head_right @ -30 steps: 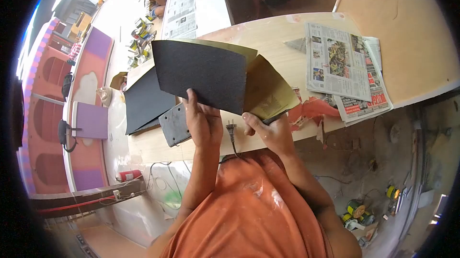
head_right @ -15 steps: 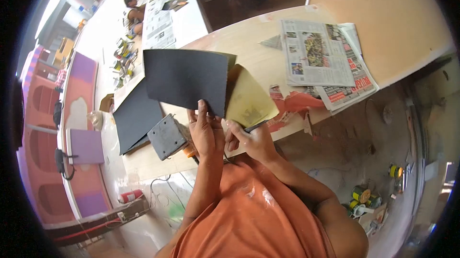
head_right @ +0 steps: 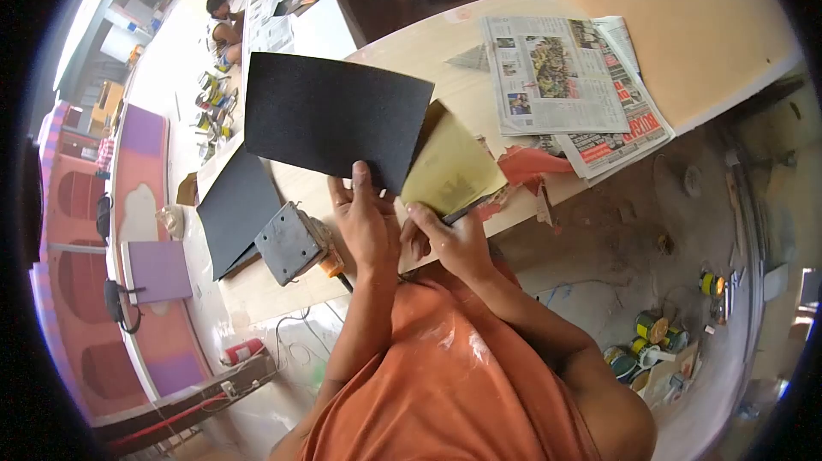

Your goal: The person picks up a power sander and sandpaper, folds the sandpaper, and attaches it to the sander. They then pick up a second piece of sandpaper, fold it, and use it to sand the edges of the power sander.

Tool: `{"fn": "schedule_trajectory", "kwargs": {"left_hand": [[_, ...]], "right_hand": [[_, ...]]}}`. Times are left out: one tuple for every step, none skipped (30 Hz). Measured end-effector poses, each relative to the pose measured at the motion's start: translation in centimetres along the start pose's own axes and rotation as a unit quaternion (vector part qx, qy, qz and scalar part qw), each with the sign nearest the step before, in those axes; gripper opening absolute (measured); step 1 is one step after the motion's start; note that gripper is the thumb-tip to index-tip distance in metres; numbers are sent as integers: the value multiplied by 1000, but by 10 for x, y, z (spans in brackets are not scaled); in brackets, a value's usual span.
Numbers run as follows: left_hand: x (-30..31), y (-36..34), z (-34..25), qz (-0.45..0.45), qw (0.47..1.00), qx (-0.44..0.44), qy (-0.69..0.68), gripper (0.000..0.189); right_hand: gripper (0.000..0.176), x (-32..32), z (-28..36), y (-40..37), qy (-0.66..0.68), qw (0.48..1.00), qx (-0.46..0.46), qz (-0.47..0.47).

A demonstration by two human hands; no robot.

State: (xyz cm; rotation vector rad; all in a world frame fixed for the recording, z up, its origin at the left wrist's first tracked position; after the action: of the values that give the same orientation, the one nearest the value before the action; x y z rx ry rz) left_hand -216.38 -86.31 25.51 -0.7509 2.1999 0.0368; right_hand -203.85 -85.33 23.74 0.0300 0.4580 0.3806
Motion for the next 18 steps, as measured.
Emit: {"fn": "schedule_trajectory", "kwargs": {"left_hand": [[2,-2,5,-13,1000,16,-3,36],[2,-3,7,-6,1000,27,-4,37],[4,-4,8,1,999,35,-6,37],[9,-2,12,21,998,60,7,30],[12,-2,17,10,997,72,18,24],[6,-7,11,-6,996,78,53,25],[15,-8,17,-40,992,90,72,31],[20,-6,24,-24,991,116,64,33],[25,-2,30,-7,989,139,55,34],[26,2,34,8,987,159,35,35],[25,3,37,28,983,183,15,36],[23,0,35,51,981,186,9,35],[17,1,30,80,979,187,6,34],[15,0,29,92,983,158,-1,33],[13,-2,28,109,985,133,-5,33],[13,0,23,117,986,118,12,33],[11,0,19,125,986,105,27,33],[11,1,12,106,991,68,34,32]], "right_hand": [[15,-2,0,2,3,1000,-4,6],[18,0,2,6,-17,1000,-4,-10],[21,2,5,10,-37,999,-4,-24],[25,3,8,15,-31,999,-16,-8],[26,5,12,18,-63,998,-15,-7],[26,17,-3,15,-52,996,-50,-47],[24,25,-1,14,-128,990,-46,-44],[23,34,-18,12,-27,994,-101,-43],[24,30,2,13,-176,980,-67,-65],[24,42,-9,12,-150,980,-78,-104],[23,49,-11,16,-127,986,-80,-70],[24,57,-21,17,-66,990,-102,-76],[27,54,-13,23,-87,991,-92,-51],[31,69,-25,28,-73,991,-98,-50],[32,61,-18,25,-83,989,-115,-34],[32,48,-6,26,-120,988,-89,-35],[31,37,5,27,-156,985,-61,-38],[30,32,10,31,-168,984,-58,-28]]}}
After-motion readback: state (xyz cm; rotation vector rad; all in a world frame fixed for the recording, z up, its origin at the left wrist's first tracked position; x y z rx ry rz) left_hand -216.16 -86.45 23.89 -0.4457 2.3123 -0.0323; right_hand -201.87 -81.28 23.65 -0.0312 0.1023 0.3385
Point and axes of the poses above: each hand's wrist, its own y-axis towards the middle knuckle, its own x-axis out of the back of the hand, z = x × y, the point moved 6 cm from there along y, towards the middle knuckle, and after that the axes turned 12 degrees about x, right-handed, at the moved point
